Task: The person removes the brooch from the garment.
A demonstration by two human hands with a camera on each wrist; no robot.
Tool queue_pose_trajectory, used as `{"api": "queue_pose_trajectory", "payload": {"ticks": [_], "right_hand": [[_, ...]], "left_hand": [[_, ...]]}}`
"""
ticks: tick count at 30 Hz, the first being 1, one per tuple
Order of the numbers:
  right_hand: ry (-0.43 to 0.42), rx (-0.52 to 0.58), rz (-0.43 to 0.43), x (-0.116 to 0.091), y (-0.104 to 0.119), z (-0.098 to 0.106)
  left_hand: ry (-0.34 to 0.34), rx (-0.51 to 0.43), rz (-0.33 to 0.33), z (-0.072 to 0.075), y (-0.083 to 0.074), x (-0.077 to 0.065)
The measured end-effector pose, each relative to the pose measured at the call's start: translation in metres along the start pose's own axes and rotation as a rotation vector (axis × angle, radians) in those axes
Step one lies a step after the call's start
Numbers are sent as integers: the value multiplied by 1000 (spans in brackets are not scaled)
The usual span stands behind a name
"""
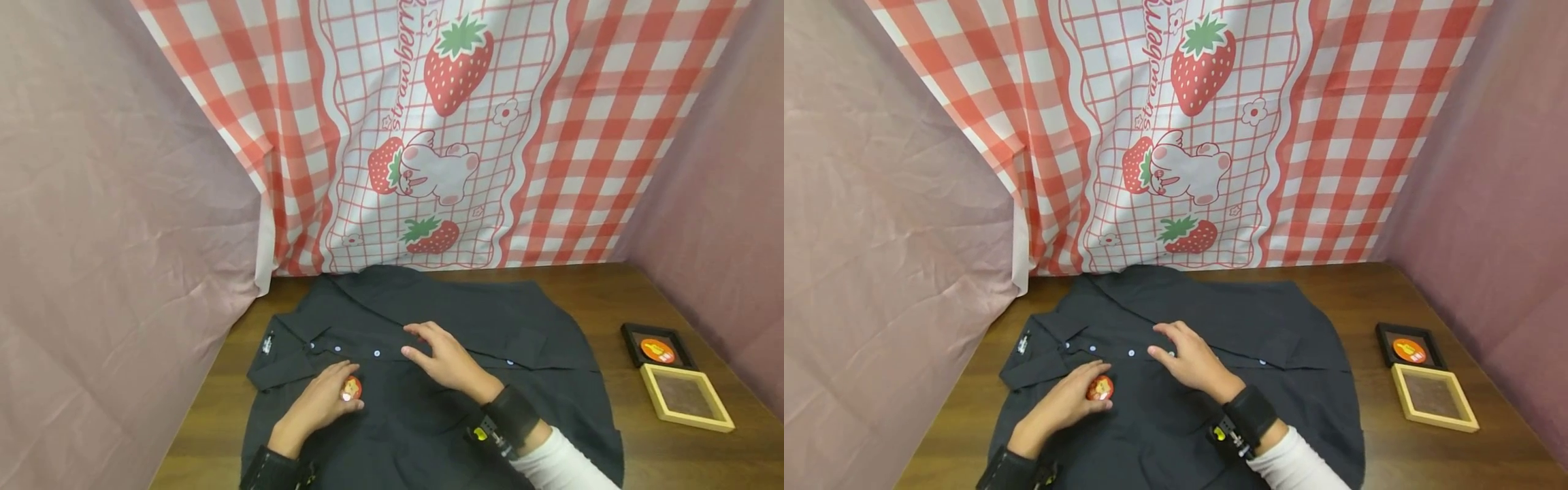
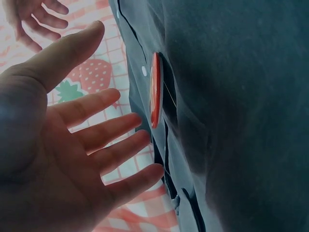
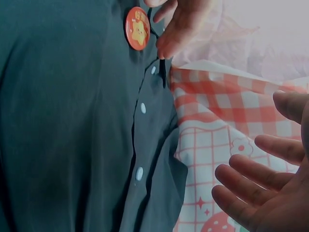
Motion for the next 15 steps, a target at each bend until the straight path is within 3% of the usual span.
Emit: {"api": "queue_pose_trajectory", "payload": {"ticks": [15], "right_hand": [[19, 6, 40, 3, 8, -17]], "left_hand": [[13, 16, 38, 1, 1, -1]]}}
Point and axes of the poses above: each hand's wrist, its own x-axis towards the middle knuckle, its own z-axis out of the back of the hand, y = z × x, the point moved 4 cm from there along x, towards the middle knuckle, and after that the axes turned 15 degrees about z, right-handed, at the moved point
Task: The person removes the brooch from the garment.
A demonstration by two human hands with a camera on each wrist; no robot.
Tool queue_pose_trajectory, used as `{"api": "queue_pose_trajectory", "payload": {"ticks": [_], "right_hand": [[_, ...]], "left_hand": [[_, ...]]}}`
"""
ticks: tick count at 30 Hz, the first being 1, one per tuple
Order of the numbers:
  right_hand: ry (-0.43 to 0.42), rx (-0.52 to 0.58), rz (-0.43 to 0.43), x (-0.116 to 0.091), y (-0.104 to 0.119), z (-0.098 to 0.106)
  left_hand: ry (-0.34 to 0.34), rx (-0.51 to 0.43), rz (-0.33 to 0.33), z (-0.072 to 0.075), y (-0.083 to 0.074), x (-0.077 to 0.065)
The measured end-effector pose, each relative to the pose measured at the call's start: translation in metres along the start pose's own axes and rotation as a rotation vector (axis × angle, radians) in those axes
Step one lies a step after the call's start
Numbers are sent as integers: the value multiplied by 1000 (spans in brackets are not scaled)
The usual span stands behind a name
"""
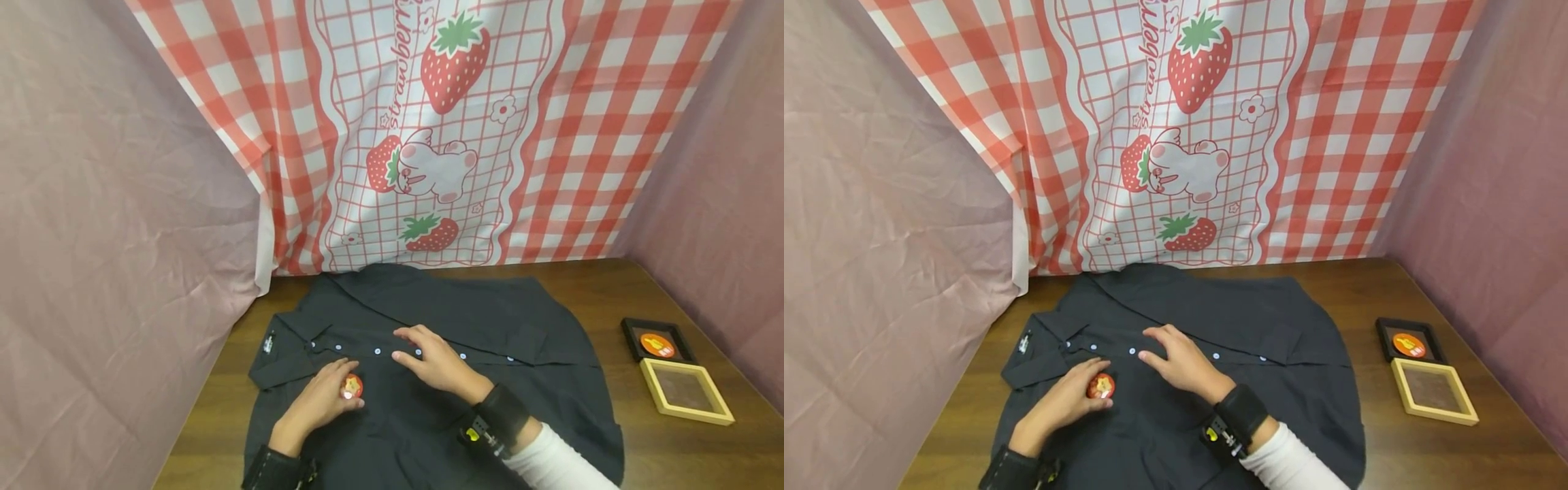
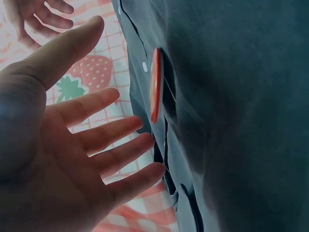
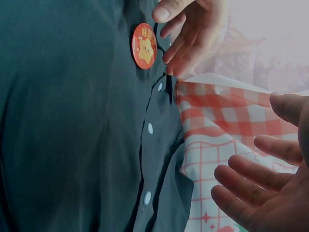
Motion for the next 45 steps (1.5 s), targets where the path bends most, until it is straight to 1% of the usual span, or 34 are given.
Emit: {"api": "queue_pose_trajectory", "payload": {"ticks": [3, 6, 8, 15, 21, 26, 30, 33, 37, 45], "right_hand": [[21, 6, 2, 2, 2, -4], [39, 3, 4, 4, 4, -9], [47, 5, 16, 5, 5, -13], [55, 26, 59, 8, 11, -24], [69, 20, 53, 9, 12, -30], [81, 13, 50, 9, 14, -34], [91, 11, 54, 10, 17, -37], [100, 36, 62, 11, 18, -41], [114, 61, 68, 13, 18, -47], [141, 54, 57, 13, 18, -57]], "left_hand": [[16, -1, 16, 0, 2, 0], [26, -5, 17, -1, 5, 0], [32, -13, 15, -2, 7, -1], [53, -28, 43, -4, 15, -1], [41, -31, 31, -3, 15, -1], [20, -8, 17, -2, 17, -4], [20, -1, 23, -2, 18, -5], [29, 3, 32, -2, 18, -4], [55, 6, 63, -3, 22, -4], [68, 0, 82, -6, 25, -4]]}}
Point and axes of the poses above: each hand's wrist, its own x-axis towards the middle knuckle, its own z-axis out of the back of the hand, y = z × x, the point moved 4 cm from there along x, towards the middle knuckle, and after that the axes turned 15 degrees about z, right-handed, at the moved point
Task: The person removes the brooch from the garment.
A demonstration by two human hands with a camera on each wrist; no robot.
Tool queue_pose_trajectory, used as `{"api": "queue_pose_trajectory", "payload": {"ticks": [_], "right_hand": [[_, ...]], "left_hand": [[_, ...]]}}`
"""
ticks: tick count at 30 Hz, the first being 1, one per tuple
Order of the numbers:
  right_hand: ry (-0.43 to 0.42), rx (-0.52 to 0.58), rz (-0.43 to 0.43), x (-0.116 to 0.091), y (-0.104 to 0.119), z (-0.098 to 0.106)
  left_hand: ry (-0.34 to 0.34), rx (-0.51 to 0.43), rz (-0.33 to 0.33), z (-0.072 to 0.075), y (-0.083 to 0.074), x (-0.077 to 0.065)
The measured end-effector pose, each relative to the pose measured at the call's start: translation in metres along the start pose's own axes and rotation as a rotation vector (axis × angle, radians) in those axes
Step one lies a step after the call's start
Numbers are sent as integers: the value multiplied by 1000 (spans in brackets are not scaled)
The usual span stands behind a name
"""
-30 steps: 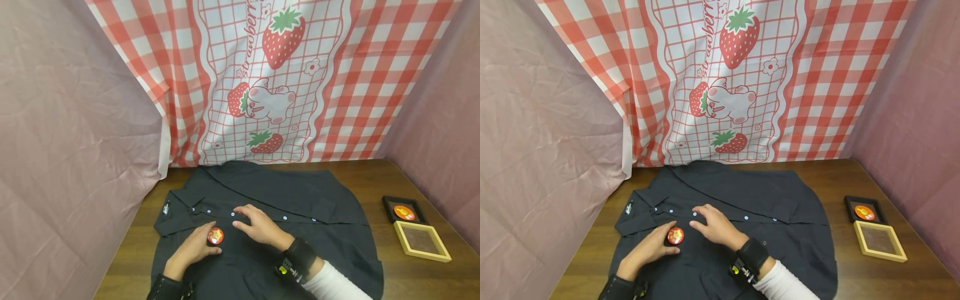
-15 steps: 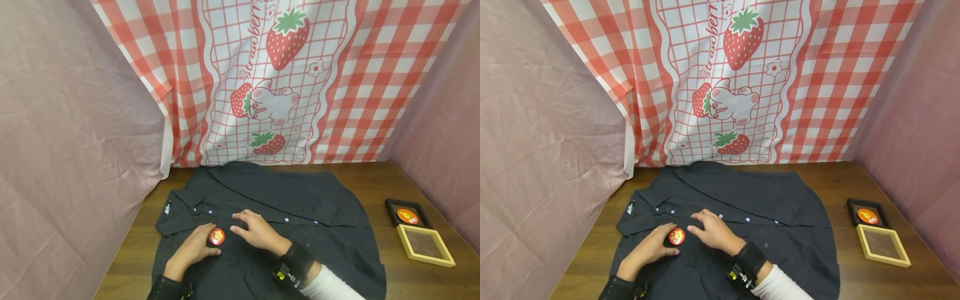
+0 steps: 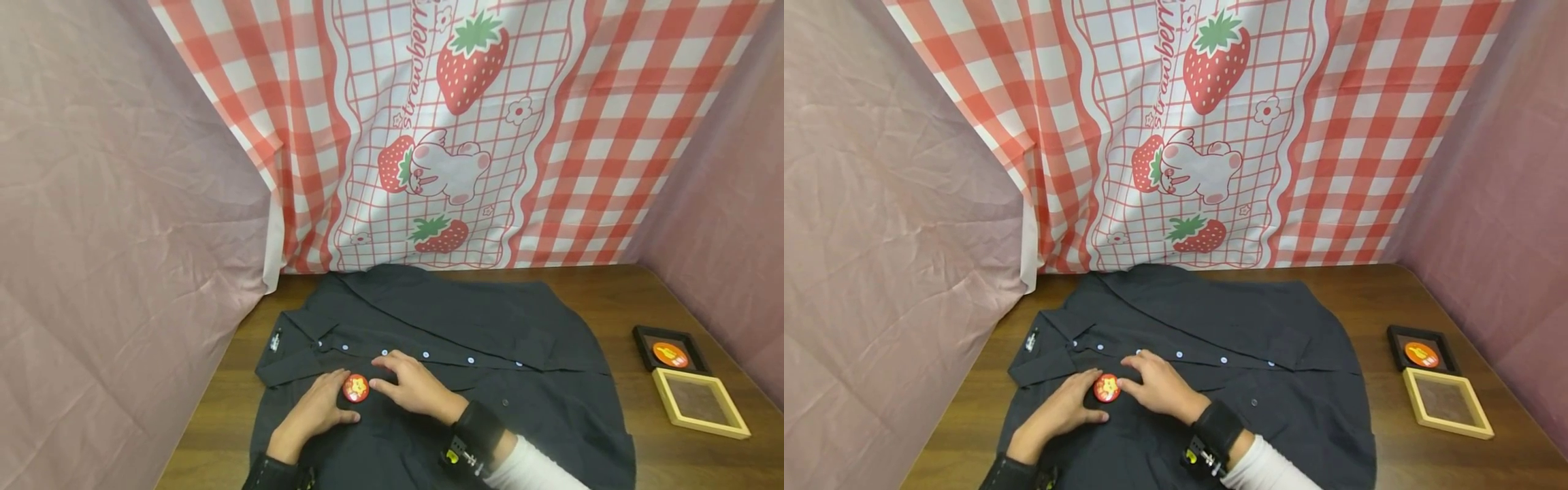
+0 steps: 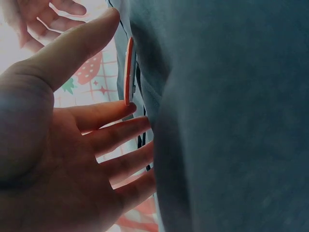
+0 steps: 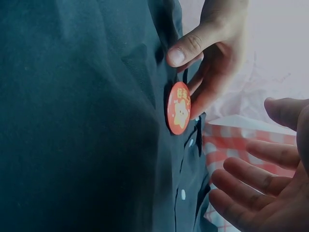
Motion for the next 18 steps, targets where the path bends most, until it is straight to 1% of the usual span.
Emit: {"api": "queue_pose_trajectory", "payload": {"ticks": [7, 18], "right_hand": [[9, -19, -6, 2, 0, -7], [17, -60, 5, 9, 2, -13]], "left_hand": [[-20, 31, 62, 1, 2, -1], [-7, 32, 62, 2, 3, 1]]}}
Point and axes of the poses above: each hand's wrist, its own x-axis towards the middle knuckle, its own z-axis out of the back of the hand, y = z × x, the point moved 4 cm from there along x, towards the middle knuckle, and after that the axes turned 15 degrees about z, right-handed, at the moved point
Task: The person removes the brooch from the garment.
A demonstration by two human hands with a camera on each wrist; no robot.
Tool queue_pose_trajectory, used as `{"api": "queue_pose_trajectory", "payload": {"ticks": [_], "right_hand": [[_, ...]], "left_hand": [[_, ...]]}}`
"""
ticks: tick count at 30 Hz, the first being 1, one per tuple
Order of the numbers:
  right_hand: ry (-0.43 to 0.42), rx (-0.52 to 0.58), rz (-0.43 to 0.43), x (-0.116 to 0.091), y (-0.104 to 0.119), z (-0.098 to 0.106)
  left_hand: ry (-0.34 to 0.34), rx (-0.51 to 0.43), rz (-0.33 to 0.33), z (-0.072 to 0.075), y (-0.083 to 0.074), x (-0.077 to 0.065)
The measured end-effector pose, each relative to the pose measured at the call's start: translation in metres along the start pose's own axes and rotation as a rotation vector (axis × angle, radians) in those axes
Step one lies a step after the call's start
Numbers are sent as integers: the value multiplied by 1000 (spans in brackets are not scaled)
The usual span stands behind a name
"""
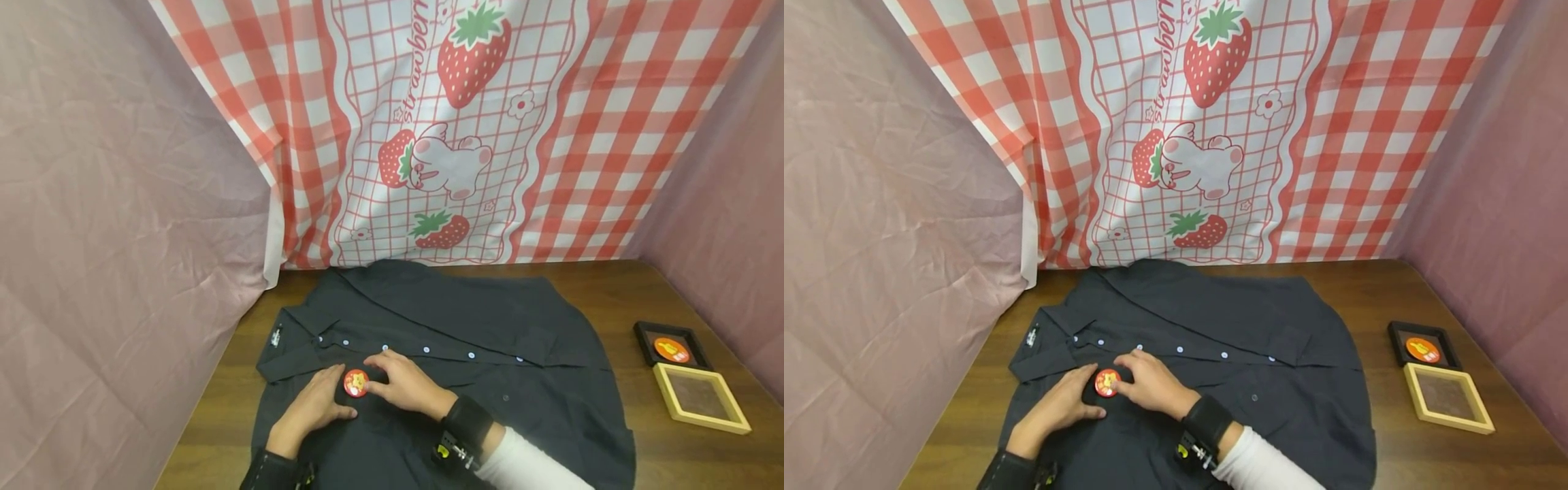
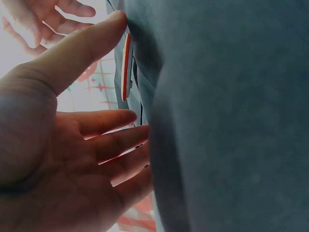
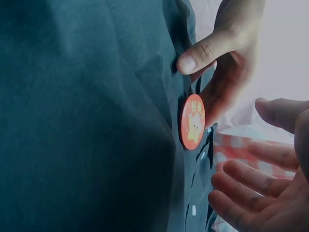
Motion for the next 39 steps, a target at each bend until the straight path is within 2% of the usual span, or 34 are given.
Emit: {"api": "queue_pose_trajectory", "payload": {"ticks": [11, 19, 30, 39], "right_hand": [[10, -45, -13, 3, -2, -11], [33, -80, -3, 11, -2, -20], [73, -169, 42, 17, 0, -34], [82, -233, 72, 21, -2, -39]], "left_hand": [[17, -4, 9, 3, -2, 0], [-3, 17, 40, 6, -2, 4], [-32, 37, 14, 3, -1, 2], [-44, 18, 7, 5, -1, 1]]}}
Point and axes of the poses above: each hand's wrist, its own x-axis towards the middle knuckle, its own z-axis out of the back of the hand, y = z × x, the point moved 4 cm from there along x, towards the middle knuckle, and after that the axes turned 15 degrees about z, right-handed, at the moved point
